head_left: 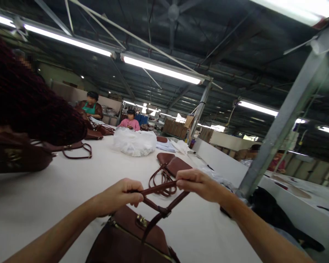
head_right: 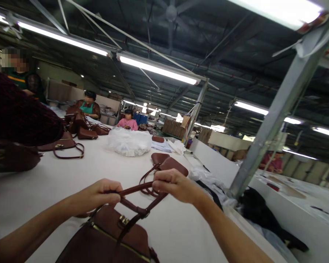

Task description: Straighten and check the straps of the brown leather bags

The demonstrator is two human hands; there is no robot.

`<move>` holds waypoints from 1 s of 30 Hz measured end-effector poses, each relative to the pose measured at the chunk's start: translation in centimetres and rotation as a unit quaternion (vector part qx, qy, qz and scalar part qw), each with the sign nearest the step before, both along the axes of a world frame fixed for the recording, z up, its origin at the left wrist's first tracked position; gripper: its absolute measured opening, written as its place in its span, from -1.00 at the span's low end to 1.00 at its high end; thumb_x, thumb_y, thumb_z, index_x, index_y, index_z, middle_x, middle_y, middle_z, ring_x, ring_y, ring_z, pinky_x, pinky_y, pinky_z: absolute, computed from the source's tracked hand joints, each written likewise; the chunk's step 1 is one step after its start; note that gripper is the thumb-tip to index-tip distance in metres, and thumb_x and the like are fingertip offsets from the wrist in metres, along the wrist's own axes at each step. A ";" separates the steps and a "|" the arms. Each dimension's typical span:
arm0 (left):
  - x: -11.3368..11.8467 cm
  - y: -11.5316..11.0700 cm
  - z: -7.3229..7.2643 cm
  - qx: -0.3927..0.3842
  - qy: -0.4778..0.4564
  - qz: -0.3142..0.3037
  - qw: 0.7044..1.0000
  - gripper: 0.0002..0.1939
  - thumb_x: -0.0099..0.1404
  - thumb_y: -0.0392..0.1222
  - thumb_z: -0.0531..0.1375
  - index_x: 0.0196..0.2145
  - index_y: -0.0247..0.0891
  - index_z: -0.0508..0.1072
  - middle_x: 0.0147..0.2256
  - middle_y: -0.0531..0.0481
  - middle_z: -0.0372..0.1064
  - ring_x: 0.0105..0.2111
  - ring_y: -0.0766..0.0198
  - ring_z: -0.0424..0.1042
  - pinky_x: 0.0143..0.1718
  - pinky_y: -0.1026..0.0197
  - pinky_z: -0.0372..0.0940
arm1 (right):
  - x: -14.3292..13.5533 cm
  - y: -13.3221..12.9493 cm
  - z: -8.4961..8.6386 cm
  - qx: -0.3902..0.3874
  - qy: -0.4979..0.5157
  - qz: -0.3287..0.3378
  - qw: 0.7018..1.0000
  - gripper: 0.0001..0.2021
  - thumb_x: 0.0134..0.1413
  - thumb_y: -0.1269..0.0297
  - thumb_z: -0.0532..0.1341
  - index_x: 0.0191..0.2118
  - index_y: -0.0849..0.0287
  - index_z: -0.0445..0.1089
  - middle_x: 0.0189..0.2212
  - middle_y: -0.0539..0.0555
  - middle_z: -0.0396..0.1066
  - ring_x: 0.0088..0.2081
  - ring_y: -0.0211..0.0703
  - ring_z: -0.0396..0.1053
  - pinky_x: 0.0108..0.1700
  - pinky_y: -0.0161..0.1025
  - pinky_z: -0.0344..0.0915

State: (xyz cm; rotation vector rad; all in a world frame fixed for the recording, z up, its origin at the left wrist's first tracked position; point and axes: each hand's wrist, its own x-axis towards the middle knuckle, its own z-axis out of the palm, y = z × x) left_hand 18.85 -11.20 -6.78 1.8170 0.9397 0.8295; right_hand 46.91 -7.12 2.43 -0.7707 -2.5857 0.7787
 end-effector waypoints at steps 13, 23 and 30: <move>1.7 0.6 -2.6 -0.035 -0.009 0.030 0.999 -0.83 0.09 -0.09 0.15 -0.50 -0.25 0.36 -0.57 0.12 0.28 -0.55 0.34 0.16 -0.52 0.29 0.00 | 0.4 -1.3 -1.4 -0.046 -0.144 -0.066 0.986 -0.63 0.29 0.02 0.14 0.00 0.16 0.47 -0.11 0.13 0.55 -0.09 0.00 0.44 -0.06 -0.16 0.27; 1.3 -0.9 -1.1 -0.054 -0.013 0.003 0.998 -0.77 0.14 -0.04 0.18 -0.47 -0.27 0.39 -0.57 0.15 0.23 -0.54 0.36 0.12 -0.49 0.30 -0.01 | -6.5 -1.8 -4.2 0.313 -0.322 -0.017 0.893 -0.65 0.42 0.08 0.06 -0.29 0.13 0.48 -0.42 0.08 0.57 -0.41 -0.12 0.45 -0.45 -0.21 -0.09; 1.4 -1.3 -3.3 -0.091 -0.104 0.009 0.990 -0.69 0.22 0.04 0.25 -0.39 -0.31 0.47 -0.50 0.07 0.35 -0.47 0.31 0.26 -0.44 0.30 0.09 | -4.8 -0.3 -3.0 0.301 -0.237 -0.068 0.921 -0.79 0.28 0.20 0.25 -0.38 0.14 0.44 -0.42 0.07 0.55 -0.29 -0.07 0.47 -0.19 -0.17 0.12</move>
